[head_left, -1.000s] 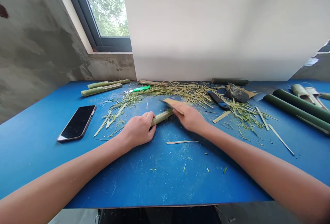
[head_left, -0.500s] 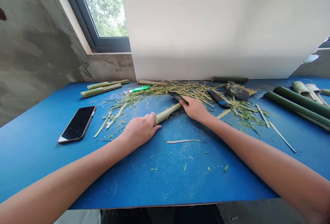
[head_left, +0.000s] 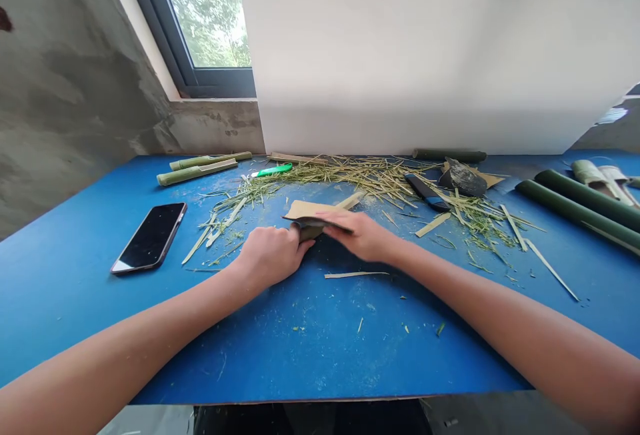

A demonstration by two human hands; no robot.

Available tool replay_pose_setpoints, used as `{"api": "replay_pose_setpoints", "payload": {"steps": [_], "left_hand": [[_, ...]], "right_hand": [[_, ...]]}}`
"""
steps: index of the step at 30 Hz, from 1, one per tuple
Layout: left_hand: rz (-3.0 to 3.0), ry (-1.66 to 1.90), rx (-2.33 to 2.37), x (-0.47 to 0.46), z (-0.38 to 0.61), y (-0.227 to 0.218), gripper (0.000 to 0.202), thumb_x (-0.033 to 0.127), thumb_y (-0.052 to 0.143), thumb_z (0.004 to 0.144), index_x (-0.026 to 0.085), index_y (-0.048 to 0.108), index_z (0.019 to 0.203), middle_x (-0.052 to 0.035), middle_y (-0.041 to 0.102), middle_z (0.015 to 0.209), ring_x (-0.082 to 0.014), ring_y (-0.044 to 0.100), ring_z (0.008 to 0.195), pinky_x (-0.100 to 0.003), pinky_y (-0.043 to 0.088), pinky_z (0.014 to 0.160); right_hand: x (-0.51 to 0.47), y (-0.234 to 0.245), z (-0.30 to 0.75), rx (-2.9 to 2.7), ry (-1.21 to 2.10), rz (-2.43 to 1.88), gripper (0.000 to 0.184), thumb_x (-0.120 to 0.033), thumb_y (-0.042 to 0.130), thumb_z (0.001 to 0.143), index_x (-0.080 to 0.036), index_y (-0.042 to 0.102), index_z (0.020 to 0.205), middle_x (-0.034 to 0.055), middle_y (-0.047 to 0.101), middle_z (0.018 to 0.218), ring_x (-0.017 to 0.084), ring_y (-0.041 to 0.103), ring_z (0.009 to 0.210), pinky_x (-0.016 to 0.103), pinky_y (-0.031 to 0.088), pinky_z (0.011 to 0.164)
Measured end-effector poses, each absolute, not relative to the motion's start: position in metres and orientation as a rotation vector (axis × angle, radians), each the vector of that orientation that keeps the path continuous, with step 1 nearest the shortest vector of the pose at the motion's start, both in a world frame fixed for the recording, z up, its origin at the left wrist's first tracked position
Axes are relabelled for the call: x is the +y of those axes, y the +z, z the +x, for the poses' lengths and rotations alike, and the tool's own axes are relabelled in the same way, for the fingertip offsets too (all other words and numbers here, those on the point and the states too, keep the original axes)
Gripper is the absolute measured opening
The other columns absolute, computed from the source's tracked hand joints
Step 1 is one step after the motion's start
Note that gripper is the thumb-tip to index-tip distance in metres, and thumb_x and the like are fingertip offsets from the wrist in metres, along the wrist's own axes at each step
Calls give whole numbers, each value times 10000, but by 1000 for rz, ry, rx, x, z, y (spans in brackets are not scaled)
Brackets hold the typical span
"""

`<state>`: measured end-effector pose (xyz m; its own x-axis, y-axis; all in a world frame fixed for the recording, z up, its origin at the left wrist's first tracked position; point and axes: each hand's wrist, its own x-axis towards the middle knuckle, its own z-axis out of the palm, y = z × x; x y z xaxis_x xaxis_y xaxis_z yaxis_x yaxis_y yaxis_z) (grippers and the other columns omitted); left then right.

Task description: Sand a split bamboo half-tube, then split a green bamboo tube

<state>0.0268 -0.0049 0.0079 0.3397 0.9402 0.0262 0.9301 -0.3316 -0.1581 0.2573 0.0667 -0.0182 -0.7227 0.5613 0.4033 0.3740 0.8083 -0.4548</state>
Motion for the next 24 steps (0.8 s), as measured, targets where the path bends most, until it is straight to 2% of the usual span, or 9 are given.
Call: {"api": "replay_pose_setpoints", "payload": {"steps": [2,4,8,11,13,17,21,24], "left_hand": [[-2432,130,-1738,-5,27,8,559,539,274,1035,131,654,1012,-188,745,817,-352,754,800,-375,535,650],[-2428,151,-1747,-5,27,8,589,558,255,1033,132,659,984,-185,742,801,-344,753,789,-364,528,642],[-2445,124,-1691,-4,25,8,536,553,317,1007,134,650,1028,-179,748,823,-355,749,782,-374,521,626],[-2444,107,-1685,-4,23,9,480,536,377,977,132,631,1025,-169,740,794,-361,741,741,-377,507,590],[-2461,129,-1671,-5,23,10,468,528,371,982,138,627,1006,-164,737,782,-355,738,729,-373,502,584],[-2495,143,-1654,-6,21,10,473,518,334,1011,150,632,1011,-158,748,842,-341,743,773,-371,510,624],[-2471,78,-1677,-8,21,5,448,501,329,1030,156,614,1046,-150,732,955,-320,733,784,-362,509,621],[-2464,86,-1624,-7,23,2,430,443,305,1047,137,594,1136,-172,721,999,-312,730,799,-379,521,677]], "right_hand": [[69,-18,258,-2305,396,-912,449,-335,421,1044,-281,565,1465,11,597,1462,238,543,1363,434,412,1174],[70,-19,259,-2104,297,-1120,442,-328,444,1030,-270,594,1441,33,635,1417,272,566,1338,471,429,1157],[69,-23,257,-2413,450,-705,424,-317,434,1043,-291,606,1429,6,615,1441,232,550,1356,417,430,1166],[72,-24,259,-2245,361,-925,434,-331,453,1032,-286,595,1439,23,641,1407,271,600,1300,484,462,1131],[73,-25,260,-2114,304,-1042,431,-325,450,1032,-292,599,1435,30,630,1419,282,581,1322,516,439,1147],[72,-25,259,-2410,469,-674,416,-339,451,1044,-297,607,1428,21,604,1454,243,548,1360,444,430,1168],[76,-25,262,-2203,338,-964,438,-343,434,1043,-260,591,1443,51,612,1443,268,547,1359,489,405,1178],[75,-28,261,-2316,390,-819,433,-349,429,1050,-266,588,1444,28,590,1470,230,516,1389,434,389,1196]]}}
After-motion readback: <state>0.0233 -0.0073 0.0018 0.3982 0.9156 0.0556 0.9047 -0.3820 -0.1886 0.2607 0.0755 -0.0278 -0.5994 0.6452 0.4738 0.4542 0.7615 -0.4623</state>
